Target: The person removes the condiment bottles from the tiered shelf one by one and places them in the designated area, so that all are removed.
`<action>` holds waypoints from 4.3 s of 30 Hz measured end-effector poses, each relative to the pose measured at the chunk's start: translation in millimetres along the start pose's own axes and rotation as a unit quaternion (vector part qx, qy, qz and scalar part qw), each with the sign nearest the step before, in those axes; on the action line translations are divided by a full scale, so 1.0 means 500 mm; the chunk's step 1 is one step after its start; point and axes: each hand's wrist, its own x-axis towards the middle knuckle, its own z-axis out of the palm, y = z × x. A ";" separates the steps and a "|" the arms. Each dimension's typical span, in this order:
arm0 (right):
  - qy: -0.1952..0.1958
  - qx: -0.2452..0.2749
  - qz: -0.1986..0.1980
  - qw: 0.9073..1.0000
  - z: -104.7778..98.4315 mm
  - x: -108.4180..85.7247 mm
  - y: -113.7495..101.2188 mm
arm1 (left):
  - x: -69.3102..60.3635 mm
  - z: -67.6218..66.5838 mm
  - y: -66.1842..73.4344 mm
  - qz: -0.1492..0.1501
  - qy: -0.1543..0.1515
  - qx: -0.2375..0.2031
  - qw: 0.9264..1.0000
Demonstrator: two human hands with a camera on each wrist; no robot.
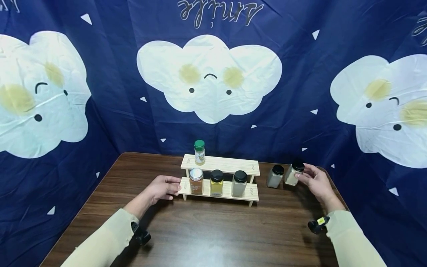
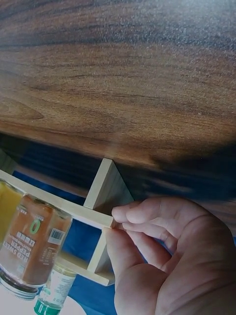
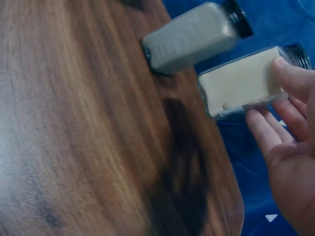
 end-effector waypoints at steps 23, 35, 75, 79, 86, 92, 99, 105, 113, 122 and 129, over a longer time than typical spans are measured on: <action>0.000 -0.070 0.015 0.997 0.031 -0.001 0.037 | 0.005 -0.002 -0.007 -0.002 -0.004 -0.003 1.000; -0.006 -0.063 0.030 0.998 0.028 -0.002 0.045 | 0.006 -0.001 -0.005 -0.003 -0.005 -0.005 1.000; -0.014 -0.218 -0.002 0.976 0.001 0.034 -0.100 | 0.003 -0.002 -0.001 -0.008 -0.009 -0.001 1.000; -0.017 -0.233 -0.010 0.972 0.023 0.047 -0.133 | 0.005 -0.003 -0.001 -0.008 -0.010 0.001 1.000; -0.032 -0.214 -0.052 0.975 0.092 0.078 -0.180 | 0.006 -0.006 0.000 -0.010 -0.014 0.006 1.000; -0.068 -0.160 -0.058 0.983 0.169 0.108 -0.215 | 0.003 -0.006 0.004 -0.012 -0.015 0.011 1.000; -0.109 -0.122 -0.089 0.983 0.251 0.136 -0.243 | 0.003 -0.006 0.007 -0.015 -0.018 0.010 1.000; -0.145 -0.116 -0.101 0.977 0.309 0.149 -0.262 | 0.002 -0.005 0.008 -0.021 -0.019 0.010 1.000; -0.185 -0.081 -0.088 0.976 0.380 0.159 -0.291 | 0.001 -0.004 0.011 -0.023 -0.019 0.015 0.999; -0.216 -0.076 -0.088 0.969 0.448 0.166 -0.312 | 0.001 -0.005 0.015 -0.023 -0.024 0.019 0.999; -0.237 -0.100 -0.093 0.962 0.482 0.165 -0.324 | 0.001 -0.005 0.015 -0.022 -0.025 0.022 0.999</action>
